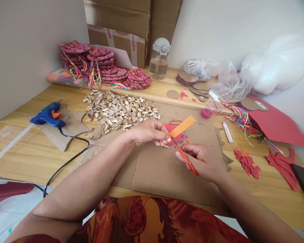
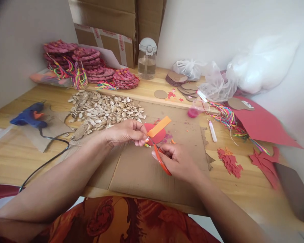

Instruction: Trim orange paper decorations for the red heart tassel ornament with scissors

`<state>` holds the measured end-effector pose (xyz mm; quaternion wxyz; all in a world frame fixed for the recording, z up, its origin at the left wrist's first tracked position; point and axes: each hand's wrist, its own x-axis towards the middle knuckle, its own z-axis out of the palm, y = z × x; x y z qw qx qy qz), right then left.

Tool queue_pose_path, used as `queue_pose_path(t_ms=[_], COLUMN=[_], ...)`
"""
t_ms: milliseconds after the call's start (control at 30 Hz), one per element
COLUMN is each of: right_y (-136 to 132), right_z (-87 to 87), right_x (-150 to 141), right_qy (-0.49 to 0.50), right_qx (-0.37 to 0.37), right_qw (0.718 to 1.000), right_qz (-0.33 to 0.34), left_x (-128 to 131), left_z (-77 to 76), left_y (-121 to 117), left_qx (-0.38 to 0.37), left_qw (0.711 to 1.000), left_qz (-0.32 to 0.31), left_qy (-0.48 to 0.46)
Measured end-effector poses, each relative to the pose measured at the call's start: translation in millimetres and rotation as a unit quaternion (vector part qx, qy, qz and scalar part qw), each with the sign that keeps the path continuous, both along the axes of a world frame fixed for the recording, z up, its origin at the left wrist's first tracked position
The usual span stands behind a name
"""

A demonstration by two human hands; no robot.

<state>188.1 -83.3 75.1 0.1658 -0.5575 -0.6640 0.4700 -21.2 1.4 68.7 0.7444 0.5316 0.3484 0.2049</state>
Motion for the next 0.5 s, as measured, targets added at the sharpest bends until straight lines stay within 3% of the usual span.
queue_pose_path(t_ms=[233, 500], right_y=[-22.0, -44.0], right_z=[-3.6, -11.8], right_x=[12.6, 43.4], right_qy=[-0.026, -0.011], right_qx=[0.052, 0.097], right_qw=[0.998, 0.994], right_qz=[-0.017, -0.045], left_x=[14.4, 53.9], left_z=[-2.4, 8.7], left_y=[-8.8, -6.8], left_qx=[-0.021, -0.007], left_qw=[0.999, 0.99], left_qz=[-0.041, -0.105], left_qy=[0.015, 0.089])
